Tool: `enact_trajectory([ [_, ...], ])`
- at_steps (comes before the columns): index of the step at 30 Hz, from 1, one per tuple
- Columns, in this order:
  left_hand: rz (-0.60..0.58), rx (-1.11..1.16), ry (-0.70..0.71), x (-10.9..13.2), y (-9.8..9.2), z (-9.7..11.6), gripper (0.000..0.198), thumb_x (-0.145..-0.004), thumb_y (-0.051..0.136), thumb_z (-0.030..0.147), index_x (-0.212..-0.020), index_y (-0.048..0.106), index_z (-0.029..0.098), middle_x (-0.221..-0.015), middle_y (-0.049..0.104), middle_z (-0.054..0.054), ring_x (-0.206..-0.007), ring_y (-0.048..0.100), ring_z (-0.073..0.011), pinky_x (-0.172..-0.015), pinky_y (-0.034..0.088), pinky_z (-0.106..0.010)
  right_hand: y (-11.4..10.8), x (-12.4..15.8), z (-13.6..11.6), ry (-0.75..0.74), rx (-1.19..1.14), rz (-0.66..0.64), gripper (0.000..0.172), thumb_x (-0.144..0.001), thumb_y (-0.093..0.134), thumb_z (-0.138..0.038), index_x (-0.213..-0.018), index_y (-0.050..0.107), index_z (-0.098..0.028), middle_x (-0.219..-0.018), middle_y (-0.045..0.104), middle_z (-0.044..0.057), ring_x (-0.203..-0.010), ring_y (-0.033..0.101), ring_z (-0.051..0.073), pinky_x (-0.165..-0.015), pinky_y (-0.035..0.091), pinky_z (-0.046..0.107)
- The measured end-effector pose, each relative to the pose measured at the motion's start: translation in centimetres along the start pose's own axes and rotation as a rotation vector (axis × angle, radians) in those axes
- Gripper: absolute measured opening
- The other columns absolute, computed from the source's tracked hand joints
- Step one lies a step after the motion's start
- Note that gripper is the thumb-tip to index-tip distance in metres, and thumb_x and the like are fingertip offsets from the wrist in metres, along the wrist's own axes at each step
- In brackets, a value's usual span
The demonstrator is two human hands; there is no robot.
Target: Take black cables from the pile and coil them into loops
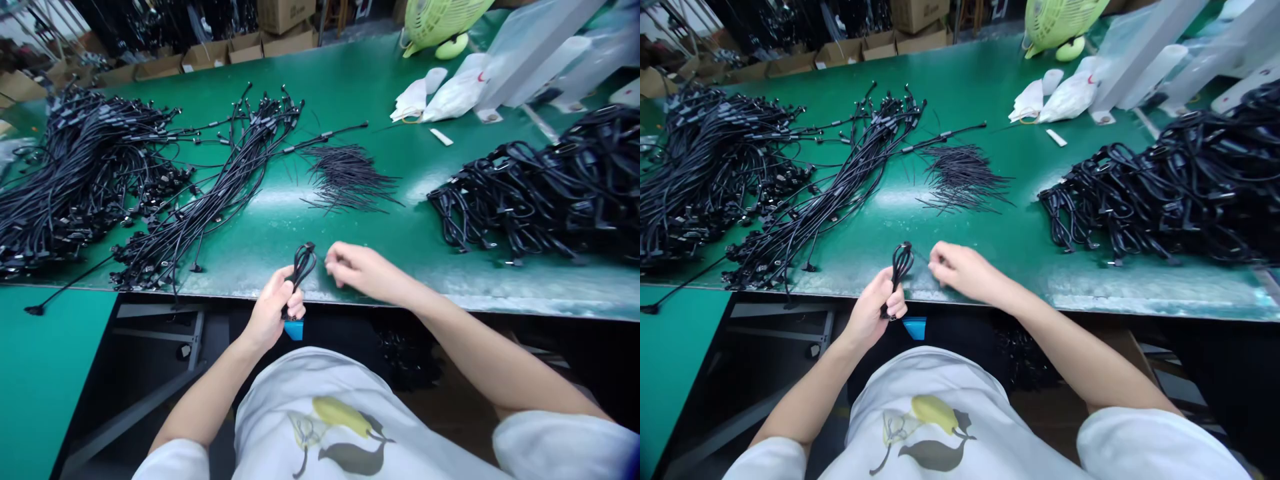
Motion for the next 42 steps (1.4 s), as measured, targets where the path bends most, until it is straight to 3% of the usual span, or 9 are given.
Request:
enact_trajectory([
  [3, -0.039, -0.039, 0.027, -0.1, 0.1, -0.3, 0.043, -0.083, 0.068, 0.044, -0.113, 0.057, 0.016, -0.058, 0.039, 0.008, -0.048, 0.034, -0.0055, -0.051, 0.033, -0.021, 3.1, 1.3, -1.9, -0.04, -0.288, -0.161, 0.012, -0.088, 0.049, -0.031, -0.086, 0.051, -0.019, -0.057, 0.057, -0.005, -0.052, 0.053, 0.012, -0.056, 0.039, 0.023],
  [7, 0.04, -0.231, 0.218, 0.1, -0.7, -0.4, 0.036, -0.089, 0.059, 0.045, -0.109, 0.064, 0.015, -0.06, 0.043, 0.005, -0.052, 0.037, -0.0075, -0.054, 0.035, -0.022, 5.5, 1.5, -2.6, -0.092, -0.316, -0.035, 0.014, -0.089, 0.052, -0.029, -0.095, 0.057, -0.018, -0.076, 0.062, 0.0, -0.06, 0.056, 0.011, -0.06, 0.044, 0.024],
  [13, 0.224, -0.815, 0.487, 0.5, -1.7, 0.2, 0.022, -0.092, 0.053, 0.03, -0.104, 0.07, 0.022, -0.09, 0.067, -0.004, -0.086, 0.061, -0.0175, -0.083, 0.046, -0.028, 6.0, 1.7, -3.6, -0.678, 0.637, 0.346, 0.025, -0.096, 0.041, -0.014, -0.093, 0.066, -0.016, -0.081, 0.063, 0.006, -0.071, 0.053, 0.016, -0.065, 0.039, 0.03],
  [15, 0.192, -0.977, 0.494, 0.7, -1.9, 0.6, 0.022, -0.09, 0.052, 0.025, -0.102, 0.07, 0.023, -0.102, 0.069, -0.006, -0.1, 0.062, -0.0211, -0.093, 0.044, -0.031, 5.7, 1.6, -4.3, -0.947, 0.88, 0.385, 0.026, -0.095, 0.04, -0.01, -0.093, 0.066, -0.014, -0.092, 0.065, 0.009, -0.079, 0.054, 0.017, -0.068, 0.038, 0.032],
  [18, 0.11, -1.082, 0.365, 1.1, -2.4, 1.1, 0.026, -0.092, 0.044, 0.025, -0.097, 0.069, 0.02, -0.087, 0.068, -0.004, -0.085, 0.061, -0.0192, -0.082, 0.046, -0.03, 4.9, 1.2, -5.3, -1.123, 1.032, 0.329, 0.026, -0.096, 0.038, -0.009, -0.091, 0.063, -0.012, -0.101, 0.063, 0.011, -0.086, 0.053, 0.018, -0.072, 0.038, 0.033],
  [25, -0.021, -0.818, 0.04, 1.3, -3.6, 1.5, 0.027, -0.087, 0.049, 0.039, -0.075, 0.059, 0.016, -0.057, 0.042, 0.005, -0.055, 0.04, -0.0092, -0.054, 0.032, -0.022, 4.6, 1.6, -7.1, -1.156, 1.28, 0.101, 0.023, -0.09, 0.044, -0.008, -0.08, 0.063, -0.013, -0.074, 0.051, 0.007, -0.068, 0.044, 0.019, -0.062, 0.032, 0.035],
  [33, -0.006, -0.463, 0.042, 1.0, -1.8, 0.4, 0.007, -0.075, 0.055, 0.021, -0.077, 0.061, 0.017, -0.066, 0.053, 0.003, -0.067, 0.046, -0.0108, -0.068, 0.038, -0.024, 5.0, 0.3, -6.5, -1.128, 1.328, 0.0, 0.035, -0.082, 0.037, 0.003, -0.062, 0.058, -0.017, -0.061, 0.045, 0.006, -0.058, 0.034, 0.018, -0.055, 0.023, 0.034],
  [38, 0.094, -0.021, 0.129, -0.2, -1.2, 0.9, 0.017, -0.076, 0.059, 0.025, -0.087, 0.069, 0.017, -0.082, 0.065, -0.002, -0.084, 0.057, -0.0164, -0.085, 0.042, -0.029, 5.2, -1.6, -5.7, -0.725, 0.807, 0.105, 0.024, -0.092, 0.044, -0.016, -0.074, 0.06, -0.014, -0.068, 0.058, 0.006, -0.059, 0.046, 0.015, -0.054, 0.027, 0.03],
  [42, 0.132, -0.1, 0.352, -0.3, -1.9, 2.1, 0.019, -0.079, 0.061, 0.03, -0.089, 0.072, 0.018, -0.099, 0.065, -0.005, -0.1, 0.056, -0.0199, -0.094, 0.041, -0.032, 5.5, -1.7, -5.7, -0.426, 0.108, 0.101, 0.031, -0.097, 0.04, -0.026, -0.075, 0.058, -0.017, -0.079, 0.064, 0.004, -0.074, 0.059, 0.014, -0.068, 0.04, 0.024],
])
Point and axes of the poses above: each hand's wrist, its own x-axis away from the middle knuckle, its own y-axis out of the palm, z = x × y, the point moved 1 cm from there along -x, towards the middle knuckle
